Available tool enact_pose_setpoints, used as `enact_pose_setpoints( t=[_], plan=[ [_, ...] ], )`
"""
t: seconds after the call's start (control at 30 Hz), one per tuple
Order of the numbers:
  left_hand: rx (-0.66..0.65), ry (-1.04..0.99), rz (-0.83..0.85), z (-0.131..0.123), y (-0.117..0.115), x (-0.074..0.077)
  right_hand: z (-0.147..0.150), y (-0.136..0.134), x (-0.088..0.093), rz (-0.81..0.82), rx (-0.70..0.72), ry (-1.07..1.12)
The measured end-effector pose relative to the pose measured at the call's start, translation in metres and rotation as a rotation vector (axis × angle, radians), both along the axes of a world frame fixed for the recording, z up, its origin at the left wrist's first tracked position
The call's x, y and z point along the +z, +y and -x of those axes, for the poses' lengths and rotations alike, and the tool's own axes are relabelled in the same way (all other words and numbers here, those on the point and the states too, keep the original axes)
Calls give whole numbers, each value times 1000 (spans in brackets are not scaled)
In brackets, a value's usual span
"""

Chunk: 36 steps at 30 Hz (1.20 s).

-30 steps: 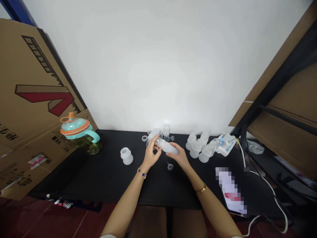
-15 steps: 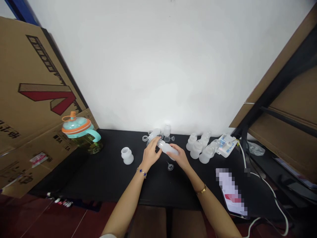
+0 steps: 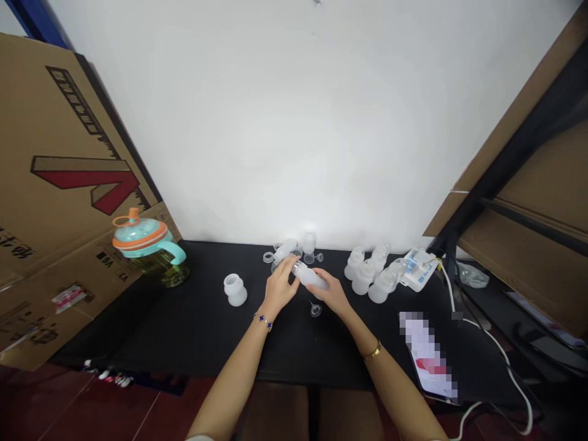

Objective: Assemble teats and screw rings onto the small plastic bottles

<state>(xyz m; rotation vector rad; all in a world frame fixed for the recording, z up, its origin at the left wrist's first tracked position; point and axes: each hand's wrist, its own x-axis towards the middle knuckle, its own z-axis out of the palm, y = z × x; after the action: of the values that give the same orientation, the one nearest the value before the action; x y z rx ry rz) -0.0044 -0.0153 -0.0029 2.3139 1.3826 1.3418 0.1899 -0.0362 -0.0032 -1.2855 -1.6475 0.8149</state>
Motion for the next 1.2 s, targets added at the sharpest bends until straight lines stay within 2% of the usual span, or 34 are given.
enact_pose_setpoints(
  t=[0.2, 0.37, 0.7, 0.93, 1.2],
  plan=[
    [14, 48, -14, -4, -3, -1, 3, -1, 1, -97, 12, -140],
    [-38, -7, 16, -7, -4, -2, 3, 0, -1, -169, -7, -182],
    [-182, -115, 33, -11, -5, -4, 3, 2, -6, -171, -28, -194],
    [-253, -132, 53, -13, -7, -6, 5, 0, -1, -159, -6, -176],
    [-278, -207, 72, -16, -5, -8, 5, 2, -5, -170, 5, -132]
  ],
)
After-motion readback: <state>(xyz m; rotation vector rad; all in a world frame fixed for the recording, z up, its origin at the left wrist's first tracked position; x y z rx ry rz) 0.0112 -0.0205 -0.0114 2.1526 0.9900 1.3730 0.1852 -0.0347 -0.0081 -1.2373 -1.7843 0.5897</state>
